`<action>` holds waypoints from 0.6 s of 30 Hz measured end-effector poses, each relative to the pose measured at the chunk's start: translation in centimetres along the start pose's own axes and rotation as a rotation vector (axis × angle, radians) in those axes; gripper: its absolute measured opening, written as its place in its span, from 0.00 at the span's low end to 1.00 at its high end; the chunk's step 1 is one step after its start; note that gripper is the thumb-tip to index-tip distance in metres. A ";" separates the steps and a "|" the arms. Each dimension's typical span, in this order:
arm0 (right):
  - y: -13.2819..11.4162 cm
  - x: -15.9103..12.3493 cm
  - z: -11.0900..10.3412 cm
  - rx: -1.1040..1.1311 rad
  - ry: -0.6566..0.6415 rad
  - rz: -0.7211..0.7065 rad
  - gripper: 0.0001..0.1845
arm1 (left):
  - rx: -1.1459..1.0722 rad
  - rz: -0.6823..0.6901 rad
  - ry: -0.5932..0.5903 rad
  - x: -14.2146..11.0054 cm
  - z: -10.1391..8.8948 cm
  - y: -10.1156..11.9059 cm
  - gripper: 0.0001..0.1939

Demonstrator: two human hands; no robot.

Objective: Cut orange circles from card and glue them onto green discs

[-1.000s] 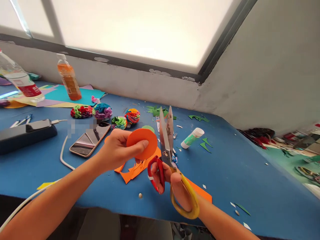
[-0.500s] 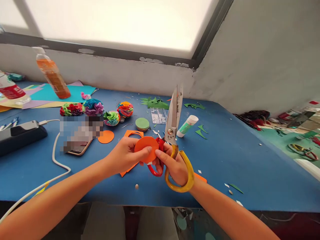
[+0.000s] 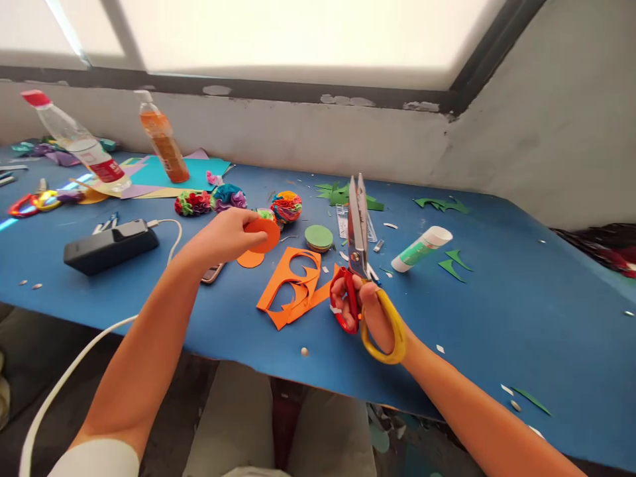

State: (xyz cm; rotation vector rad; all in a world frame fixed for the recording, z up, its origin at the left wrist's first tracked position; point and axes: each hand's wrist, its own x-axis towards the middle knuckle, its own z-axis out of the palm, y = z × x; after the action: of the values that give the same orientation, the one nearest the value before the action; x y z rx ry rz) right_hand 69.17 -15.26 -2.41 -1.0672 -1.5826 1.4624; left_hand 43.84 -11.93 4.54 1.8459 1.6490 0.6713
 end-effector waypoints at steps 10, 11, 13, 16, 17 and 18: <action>0.0 0.6 -0.2 -0.013 -0.068 -0.039 0.44 | 0.615 -0.184 -0.132 2.6 2.0 -1.7 0.09; 0.0 0.7 -0.2 -0.006 -0.073 -0.037 0.44 | 0.630 -0.176 -0.116 2.5 2.1 -1.7 0.09; 0.1 0.7 -0.3 0.017 -0.097 -0.028 0.43 | 0.655 -0.148 -0.061 1.9 2.3 -1.6 0.13; -0.1 0.5 -0.7 0.129 -0.197 -0.009 0.47 | 0.643 -0.067 0.009 0.1 3.2 -1.1 0.21; -0.4 0.5 -0.9 0.183 -0.251 0.012 0.49 | 0.608 -0.023 0.005 -0.6 3.8 -0.9 0.24; -0.7 0.4 -1.1 0.236 -0.307 0.041 0.52 | 0.565 0.027 -0.016 -1.3 4.7 -0.9 0.28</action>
State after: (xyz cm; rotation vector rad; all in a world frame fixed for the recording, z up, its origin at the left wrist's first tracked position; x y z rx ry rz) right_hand 69.98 -14.48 -1.57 -0.7704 -1.5482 1.8589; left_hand 46.33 -13.55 0.59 2.2461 1.9430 0.2016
